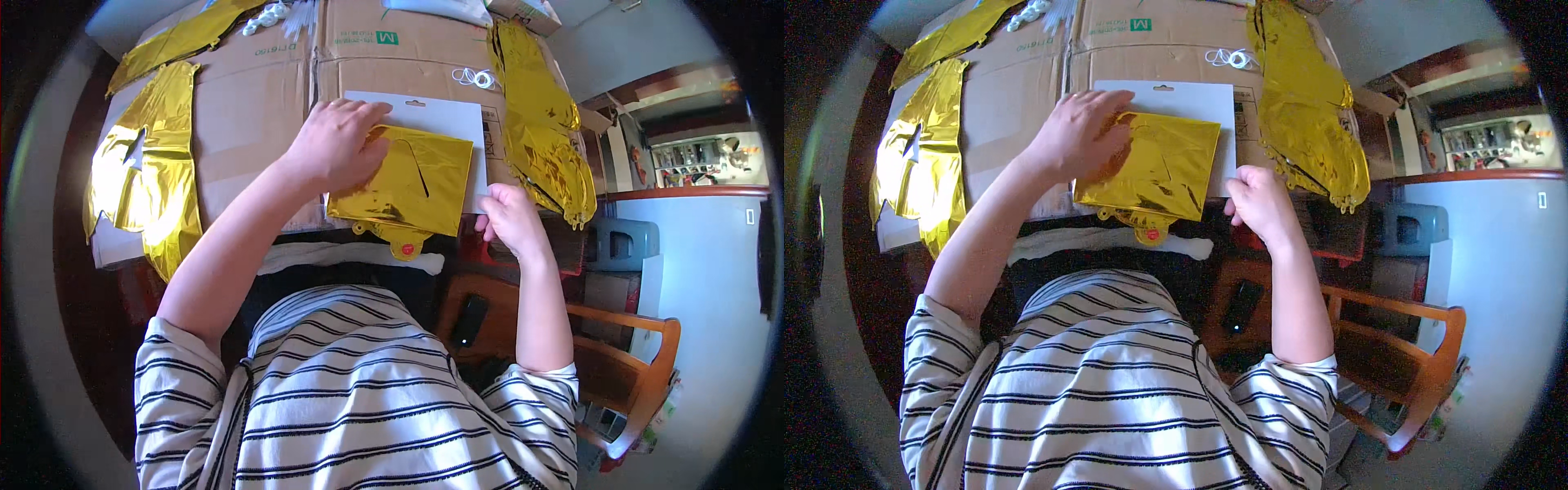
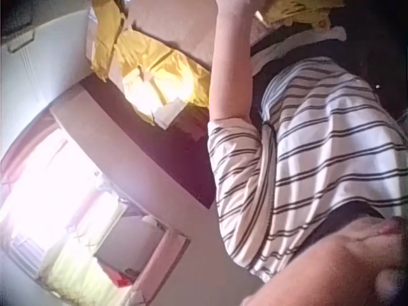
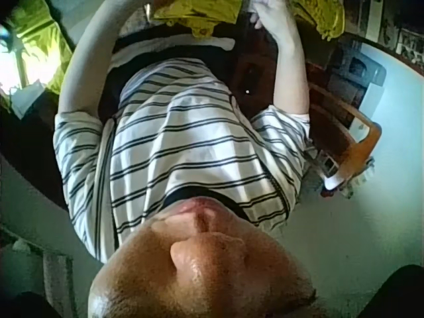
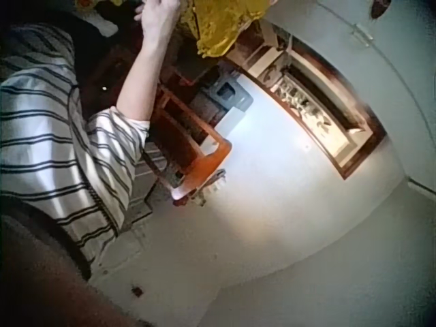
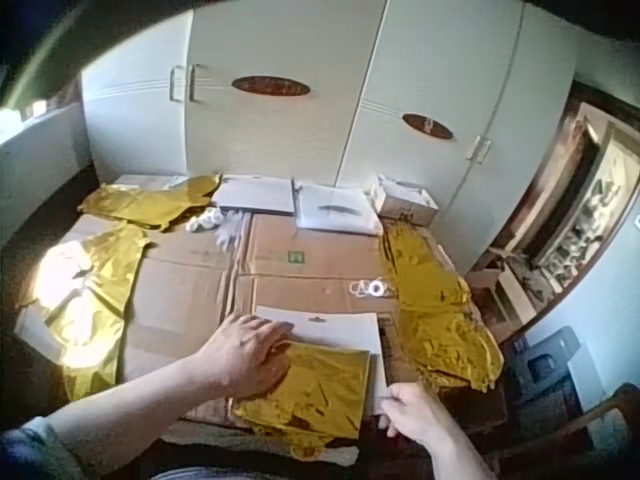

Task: The recorder is manually packaging gold foil bags by attaching them to cardboard backing sheets on an assembly line.

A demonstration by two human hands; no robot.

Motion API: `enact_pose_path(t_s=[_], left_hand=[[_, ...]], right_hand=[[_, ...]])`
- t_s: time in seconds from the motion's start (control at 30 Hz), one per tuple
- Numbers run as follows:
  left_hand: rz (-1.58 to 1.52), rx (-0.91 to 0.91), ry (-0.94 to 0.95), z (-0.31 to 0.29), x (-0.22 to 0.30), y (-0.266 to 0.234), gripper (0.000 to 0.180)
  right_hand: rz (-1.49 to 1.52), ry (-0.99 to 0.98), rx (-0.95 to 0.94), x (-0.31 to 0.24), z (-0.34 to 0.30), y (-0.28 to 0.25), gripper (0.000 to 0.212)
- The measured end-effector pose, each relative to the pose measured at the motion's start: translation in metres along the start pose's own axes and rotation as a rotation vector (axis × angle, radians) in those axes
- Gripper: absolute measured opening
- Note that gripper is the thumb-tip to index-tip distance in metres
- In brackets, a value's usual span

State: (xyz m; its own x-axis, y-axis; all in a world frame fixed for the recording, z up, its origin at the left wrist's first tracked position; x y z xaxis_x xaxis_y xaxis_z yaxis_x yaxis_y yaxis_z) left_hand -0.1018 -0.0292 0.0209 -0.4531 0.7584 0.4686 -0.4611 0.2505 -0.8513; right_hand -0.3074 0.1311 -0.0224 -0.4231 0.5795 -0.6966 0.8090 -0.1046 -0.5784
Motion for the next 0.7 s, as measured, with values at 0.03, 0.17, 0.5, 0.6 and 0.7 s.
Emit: enact_pose_path(t_s=[0.03,0.17,0.5,0.6,0.7], left_hand=[[0.012,-0.034,-0.018,0.004,-0.003,-0.001,0.044],[0.049,-0.141,0.025,0.020,-0.012,0.009,0.038],[0.056,-0.464,-0.051,0.058,-0.023,0.021,0.037],[0.049,-0.479,-0.007,0.062,-0.020,0.023,0.035],[0.093,-0.588,-0.075,0.062,-0.021,0.031,0.032]], right_hand=[[-0.013,-0.003,0.002,-0.001,-0.001,0.001,0.024],[-0.066,-0.023,0.023,-0.009,-0.005,0.002,0.024],[-0.069,0.016,0.040,-0.007,-0.005,0.001,0.023],[-0.070,0.007,0.042,-0.005,-0.002,0.001,0.023],[-0.071,-0.001,0.047,-0.006,-0.003,0.001,0.024]])
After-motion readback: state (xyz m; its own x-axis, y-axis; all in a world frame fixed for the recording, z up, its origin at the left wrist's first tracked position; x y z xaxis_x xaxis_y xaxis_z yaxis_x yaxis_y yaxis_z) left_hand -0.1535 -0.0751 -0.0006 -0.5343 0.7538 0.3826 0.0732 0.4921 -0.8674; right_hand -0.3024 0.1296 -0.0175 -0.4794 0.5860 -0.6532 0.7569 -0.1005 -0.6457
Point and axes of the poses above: each hand's wrist, its own z-axis towards the middle knuckle, its own y-axis out of the palm, x = y × z, the point moved 9 cm from there along z, towards the middle knuckle, and after that the axes turned 1 degree about x, right-handed, at the moved point
